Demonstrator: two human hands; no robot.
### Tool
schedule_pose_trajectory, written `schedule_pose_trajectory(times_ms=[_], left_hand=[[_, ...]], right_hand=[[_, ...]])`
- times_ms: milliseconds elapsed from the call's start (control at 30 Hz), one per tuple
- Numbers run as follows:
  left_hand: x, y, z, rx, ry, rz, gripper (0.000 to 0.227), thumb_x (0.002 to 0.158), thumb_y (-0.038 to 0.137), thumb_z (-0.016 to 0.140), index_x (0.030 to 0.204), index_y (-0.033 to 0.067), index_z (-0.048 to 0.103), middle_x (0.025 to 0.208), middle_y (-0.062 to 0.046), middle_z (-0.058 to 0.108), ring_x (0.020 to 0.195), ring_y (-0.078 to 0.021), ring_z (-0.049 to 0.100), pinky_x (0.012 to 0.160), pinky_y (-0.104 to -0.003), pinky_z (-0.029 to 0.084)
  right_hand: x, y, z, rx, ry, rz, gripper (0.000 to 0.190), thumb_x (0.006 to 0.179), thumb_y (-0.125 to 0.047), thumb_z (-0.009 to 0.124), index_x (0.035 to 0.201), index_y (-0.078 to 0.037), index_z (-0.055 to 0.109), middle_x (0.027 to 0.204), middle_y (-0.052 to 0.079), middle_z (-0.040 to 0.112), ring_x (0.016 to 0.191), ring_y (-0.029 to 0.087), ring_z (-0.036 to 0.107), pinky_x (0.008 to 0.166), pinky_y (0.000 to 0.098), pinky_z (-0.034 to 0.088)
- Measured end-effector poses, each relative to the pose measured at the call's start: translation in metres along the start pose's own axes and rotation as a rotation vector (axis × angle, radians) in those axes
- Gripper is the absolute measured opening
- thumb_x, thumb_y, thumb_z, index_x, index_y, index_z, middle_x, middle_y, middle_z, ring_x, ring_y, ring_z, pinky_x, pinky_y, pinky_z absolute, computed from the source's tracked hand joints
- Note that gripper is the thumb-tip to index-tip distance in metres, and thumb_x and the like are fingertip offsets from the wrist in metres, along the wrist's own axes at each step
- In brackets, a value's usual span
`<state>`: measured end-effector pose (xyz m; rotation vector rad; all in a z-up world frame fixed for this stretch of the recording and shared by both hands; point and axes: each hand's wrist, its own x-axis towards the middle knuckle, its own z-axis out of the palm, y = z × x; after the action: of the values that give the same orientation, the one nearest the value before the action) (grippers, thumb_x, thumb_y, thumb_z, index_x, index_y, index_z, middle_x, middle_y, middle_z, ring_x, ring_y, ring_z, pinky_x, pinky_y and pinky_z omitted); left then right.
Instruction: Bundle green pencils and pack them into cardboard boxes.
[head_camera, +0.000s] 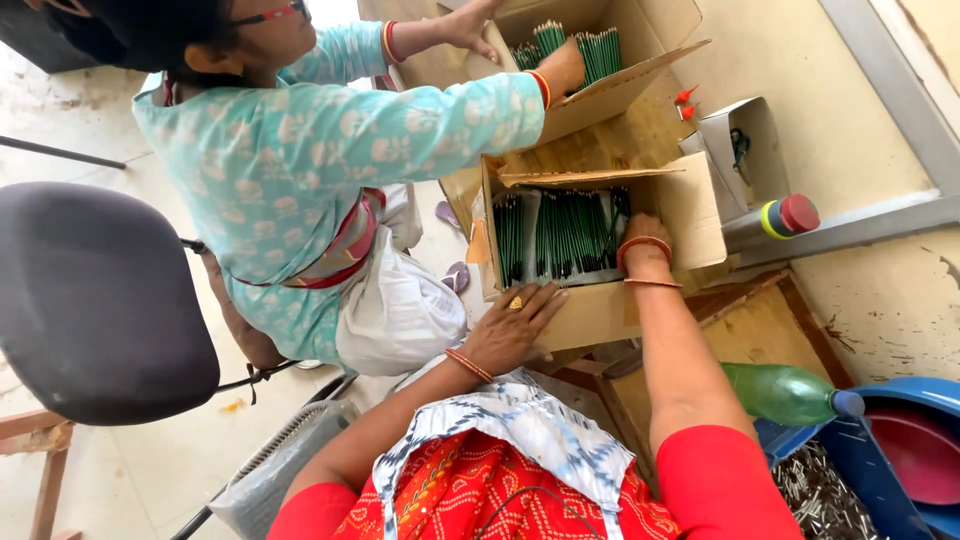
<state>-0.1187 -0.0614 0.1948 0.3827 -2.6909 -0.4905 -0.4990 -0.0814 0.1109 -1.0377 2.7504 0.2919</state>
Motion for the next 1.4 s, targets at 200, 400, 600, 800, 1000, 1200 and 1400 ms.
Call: schedule_pose_trajectory(times_ms=[200,400,600,800,1000,1200,1400], left_hand=[[0.007,-0.005,-0.006,-0.023,-0.082,-0.007,0.111,0.072,0.054,0.079,0.159,0.0066,0.03,0.162,-0.011,0.036,0.143,-0.0281,0.04,0.123,-0.042,0.023],[0.009,-0.005,-0.006,-0.028,-0.093,-0.021,0.112,0.071,0.055,0.079,0.159,0.0073,0.029,0.163,-0.011,0.035,0.144,-0.028,0.039,0.122,-0.043,0.022],[0.01,-0.006,-0.003,-0.056,-0.109,-0.023,0.112,0.071,0.056,0.079,0.159,0.0071,0.028,0.162,-0.011,0.035,0.144,-0.029,0.038,0.122,-0.045,0.022],[0.011,-0.008,-0.007,-0.068,-0.098,-0.014,0.112,0.072,0.054,0.079,0.16,0.0069,0.028,0.161,-0.013,0.036,0.145,-0.03,0.038,0.123,-0.044,0.024],[0.011,-0.006,-0.009,-0.105,-0.107,-0.015,0.112,0.071,0.053,0.079,0.159,0.0066,0.028,0.162,-0.013,0.036,0.146,-0.0293,0.037,0.122,-0.045,0.024],[0.007,-0.007,-0.002,-0.09,-0.098,-0.021,0.111,0.073,0.052,0.079,0.16,0.0069,0.027,0.162,-0.013,0.035,0.147,-0.03,0.036,0.124,-0.045,0.022],[0.009,-0.002,-0.009,-0.119,-0.102,-0.039,0.109,0.073,0.052,0.078,0.16,0.0072,0.028,0.163,-0.013,0.035,0.15,-0.0294,0.034,0.124,-0.045,0.021]], right_hand=[[-0.015,0.002,-0.016,0.058,0.047,0.023,0.019,0.097,-0.011,0.064,0.101,-0.001,0.079,0.111,0.025,0.073,0.107,0.042,0.071,0.086,0.0481,0.06],[0.006,0.016,0.019,0.156,0.07,-0.026,0.023,0.093,-0.023,0.069,0.106,-0.005,0.074,0.107,0.027,0.071,0.101,0.046,0.069,0.083,0.0539,0.056],[0.019,0.022,0.036,0.229,0.036,-0.027,0.019,0.092,-0.023,0.07,0.1,-0.008,0.079,0.107,0.026,0.072,0.098,0.044,0.069,0.084,0.0508,0.058],[-0.093,-0.027,-0.063,0.61,0.231,-0.228,0.024,0.086,-0.026,0.076,0.101,-0.007,0.079,0.096,0.019,0.076,0.09,0.036,0.073,0.083,0.0436,0.057],[-0.164,-0.047,-0.131,0.769,0.2,-0.21,0.023,0.088,-0.028,0.078,0.098,-0.008,0.078,0.084,0.013,0.076,0.073,0.026,0.072,0.069,0.0365,0.055],[-0.136,-0.006,-0.106,0.706,0.436,-0.269,0.017,0.091,-0.022,0.078,0.099,-0.007,0.076,0.093,0.012,0.076,0.083,0.025,0.074,0.075,0.0382,0.057],[-0.127,-0.019,-0.088,0.524,0.584,-0.329,0.041,0.089,-0.023,0.072,0.126,-0.003,0.07,0.126,0.023,0.066,0.109,0.041,0.064,0.091,0.0479,0.051]])
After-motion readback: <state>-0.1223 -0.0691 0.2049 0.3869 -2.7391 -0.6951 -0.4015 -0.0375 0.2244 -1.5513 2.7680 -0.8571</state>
